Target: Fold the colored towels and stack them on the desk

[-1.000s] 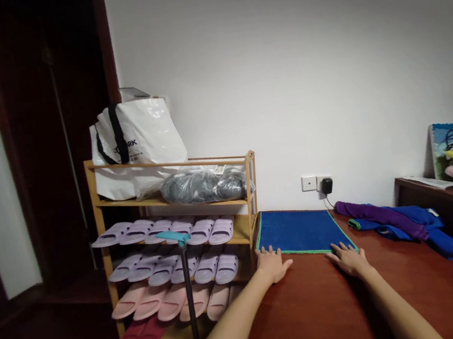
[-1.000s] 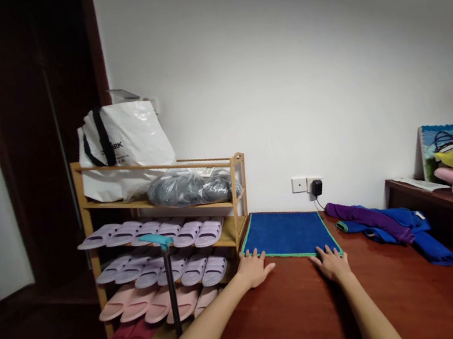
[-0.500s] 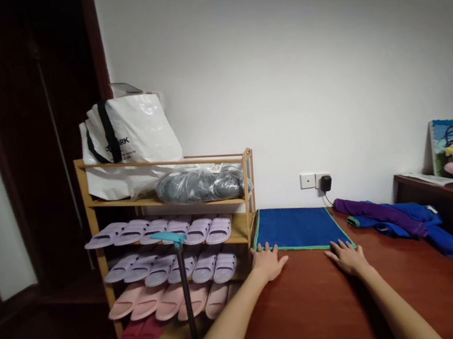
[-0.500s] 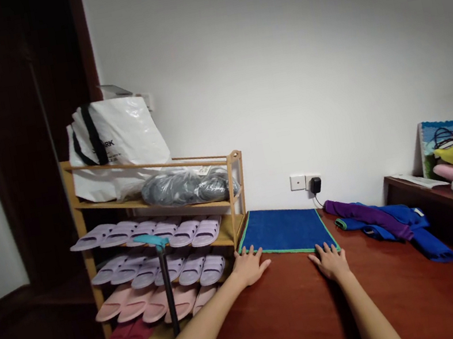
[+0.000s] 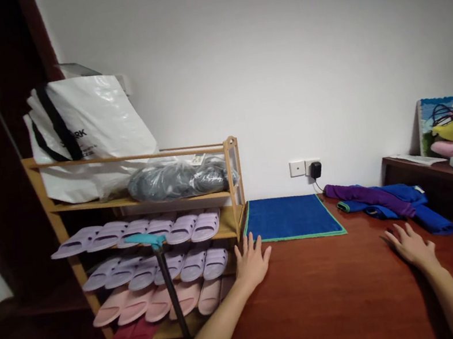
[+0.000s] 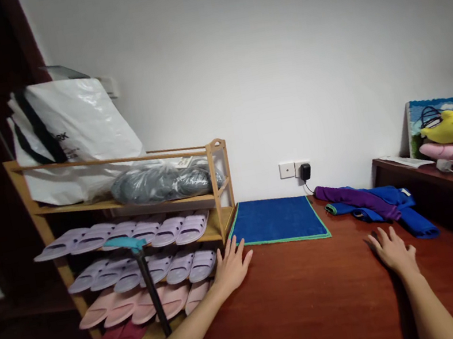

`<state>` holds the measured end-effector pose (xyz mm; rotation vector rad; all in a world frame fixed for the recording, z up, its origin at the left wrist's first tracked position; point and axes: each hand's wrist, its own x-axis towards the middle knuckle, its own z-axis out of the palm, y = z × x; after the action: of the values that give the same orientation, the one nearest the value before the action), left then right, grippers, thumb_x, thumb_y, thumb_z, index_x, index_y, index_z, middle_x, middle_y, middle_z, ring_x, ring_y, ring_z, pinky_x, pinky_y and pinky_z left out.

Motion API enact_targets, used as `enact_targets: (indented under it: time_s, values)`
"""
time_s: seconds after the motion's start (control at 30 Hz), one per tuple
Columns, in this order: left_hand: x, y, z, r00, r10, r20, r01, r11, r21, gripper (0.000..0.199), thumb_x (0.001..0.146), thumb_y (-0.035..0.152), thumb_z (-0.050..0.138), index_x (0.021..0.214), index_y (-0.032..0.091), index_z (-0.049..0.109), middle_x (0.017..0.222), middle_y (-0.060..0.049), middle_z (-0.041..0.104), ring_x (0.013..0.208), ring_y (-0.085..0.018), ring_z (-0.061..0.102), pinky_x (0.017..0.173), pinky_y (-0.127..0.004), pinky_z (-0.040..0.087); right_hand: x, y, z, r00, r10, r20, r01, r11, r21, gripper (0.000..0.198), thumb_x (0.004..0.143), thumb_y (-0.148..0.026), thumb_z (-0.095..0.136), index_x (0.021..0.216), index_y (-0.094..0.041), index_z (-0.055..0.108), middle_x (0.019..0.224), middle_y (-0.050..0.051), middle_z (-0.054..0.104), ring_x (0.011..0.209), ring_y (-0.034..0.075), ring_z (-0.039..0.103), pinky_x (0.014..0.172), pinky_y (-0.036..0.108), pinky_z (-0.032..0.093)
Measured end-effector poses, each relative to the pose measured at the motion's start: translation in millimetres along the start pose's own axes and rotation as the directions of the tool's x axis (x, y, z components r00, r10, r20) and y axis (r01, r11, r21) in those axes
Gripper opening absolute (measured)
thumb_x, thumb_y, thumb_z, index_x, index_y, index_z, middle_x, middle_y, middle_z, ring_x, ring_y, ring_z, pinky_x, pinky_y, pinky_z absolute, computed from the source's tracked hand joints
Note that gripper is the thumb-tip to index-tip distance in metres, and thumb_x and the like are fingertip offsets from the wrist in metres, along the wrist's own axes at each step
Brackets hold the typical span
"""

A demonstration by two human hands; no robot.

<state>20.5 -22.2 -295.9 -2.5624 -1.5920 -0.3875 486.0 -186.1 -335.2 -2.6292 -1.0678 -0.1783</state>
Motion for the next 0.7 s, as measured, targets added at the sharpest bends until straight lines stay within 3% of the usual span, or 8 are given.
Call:
enact_targets:
  time_s: [0.1, 0.3, 0.43, 0.53, 0.6, 0.7]
  values:
    - [2, 0, -1, 1.0, 0.01, -0.022, -0.01, 1.0, -0.008, 0.061, 0.095, 0.051, 0.019, 0.143, 0.017, 0.035, 0.153, -0.012, 0.018, 0.14, -0.03, 0.011, 0.108, -0.055, 0.015, 20, 5, 7, 0.998, -0.011, -0.062, 0.011, 1.0, 0.004, 0.06, 0.085, -0.059, 0.022, 0.134, -0.03, 0.044, 0.153, 0.011, 0.011, 0.135, 0.029, 0.026, 0.102, 0.057, 0.023]
    - [4, 0, -2, 1.0, -0.004, -0.02, 0.004, 0.999, -0.034, 0.06, 0.095, 0.051, 0.022, 0.142, 0.016, 0.036, 0.152, -0.012, 0.018, 0.14, -0.029, 0.011, 0.109, -0.054, 0.014, 63, -19, 24, 0.987, -0.106, -0.121, 0.108, 0.994, 0.007, 0.053, 0.084, -0.06, 0.027, 0.12, -0.036, 0.057, 0.153, 0.006, 0.01, 0.14, 0.024, 0.009, 0.104, 0.057, 0.016]
    - [4, -1, -1, 1.0, -0.007, -0.026, 0.005, 0.999, -0.048, 0.06, 0.095, 0.05, 0.022, 0.142, 0.016, 0.038, 0.152, -0.012, 0.019, 0.14, -0.028, 0.012, 0.109, -0.053, 0.014, 75, -25, 28, 0.982, -0.134, -0.132, 0.14, 0.989, 0.039, 0.054, 0.081, -0.058, 0.031, 0.113, -0.028, 0.063, 0.141, 0.011, 0.037, 0.133, 0.028, 0.026, 0.101, 0.06, 0.018]
    - [4, 0, -1, 1.0, -0.004, -0.021, 0.003, 0.999, -0.04, 0.06, 0.095, 0.05, 0.023, 0.141, 0.015, 0.038, 0.152, -0.013, 0.019, 0.14, -0.028, 0.012, 0.109, -0.053, 0.016, 75, -22, 25, 0.977, -0.129, -0.171, 0.144, 0.987, 0.075, 0.05, 0.081, -0.054, 0.031, 0.094, -0.024, 0.069, 0.124, 0.01, 0.055, 0.122, 0.026, 0.04, 0.103, 0.053, 0.019]
    - [5, 0, -1, 1.0, -0.002, -0.025, 0.001, 1.0, -0.027, 0.059, 0.095, 0.05, 0.024, 0.14, 0.015, 0.039, 0.152, -0.013, 0.019, 0.14, -0.029, 0.014, 0.109, -0.053, 0.017, 74, -17, 21, 0.975, -0.068, -0.21, 0.094, 0.989, 0.115, 0.051, 0.082, -0.054, 0.029, 0.087, -0.023, 0.068, 0.115, 0.008, 0.06, 0.115, 0.024, 0.046, 0.101, 0.047, 0.024]
    - [7, -1, 0, 0.999, 0.01, -0.039, -0.01, 1.0, -0.012, 0.059, 0.095, 0.05, 0.024, 0.139, 0.015, 0.042, 0.151, -0.013, 0.022, 0.139, -0.029, 0.017, 0.109, -0.052, 0.018, 74, -1, 15, 0.944, 0.158, -0.291, -0.102, 0.974, 0.2, 0.065, 0.085, -0.054, 0.015, 0.101, -0.018, 0.066, 0.12, 0.013, 0.055, 0.114, 0.027, 0.046, 0.093, 0.045, 0.032]
